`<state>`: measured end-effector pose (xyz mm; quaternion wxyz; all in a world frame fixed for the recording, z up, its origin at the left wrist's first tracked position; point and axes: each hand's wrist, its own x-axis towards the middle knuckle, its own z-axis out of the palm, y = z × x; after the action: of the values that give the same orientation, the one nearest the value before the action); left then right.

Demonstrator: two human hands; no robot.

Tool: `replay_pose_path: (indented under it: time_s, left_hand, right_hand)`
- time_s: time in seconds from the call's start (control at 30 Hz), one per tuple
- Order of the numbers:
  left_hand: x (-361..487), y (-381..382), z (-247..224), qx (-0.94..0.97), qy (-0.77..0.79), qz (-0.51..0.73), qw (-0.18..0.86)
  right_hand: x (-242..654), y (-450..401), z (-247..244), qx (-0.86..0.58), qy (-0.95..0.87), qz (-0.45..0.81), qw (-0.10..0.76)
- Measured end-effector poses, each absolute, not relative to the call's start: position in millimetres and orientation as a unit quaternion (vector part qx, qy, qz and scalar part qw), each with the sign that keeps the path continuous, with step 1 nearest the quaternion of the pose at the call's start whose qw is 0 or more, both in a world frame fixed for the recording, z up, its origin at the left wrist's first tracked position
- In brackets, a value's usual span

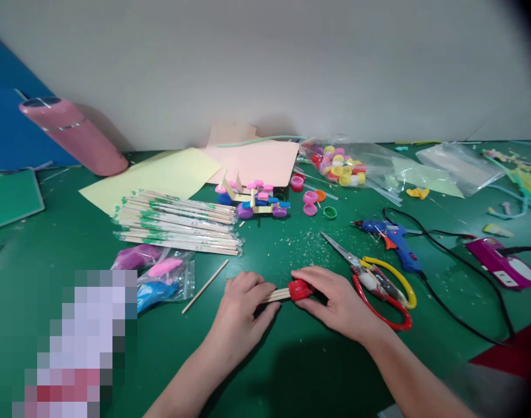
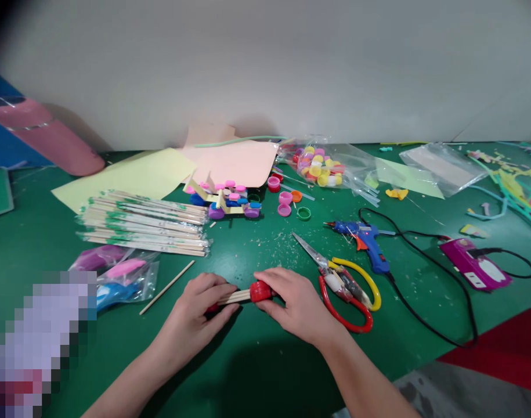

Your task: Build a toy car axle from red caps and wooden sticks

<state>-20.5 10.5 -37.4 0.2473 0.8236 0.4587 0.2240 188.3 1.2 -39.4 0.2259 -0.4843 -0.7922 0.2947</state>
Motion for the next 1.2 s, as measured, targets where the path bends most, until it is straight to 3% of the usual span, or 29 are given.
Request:
replay_pose_path:
  time_s: [1.2]
  left_hand:
    - [-17.7, 11.6, -37.3, 0.837, 0.447, 0.21, 0.237]
  right_hand:
    - [185.8, -0.5, -35.5, -0.482, -0.776, 0.317, 0.256]
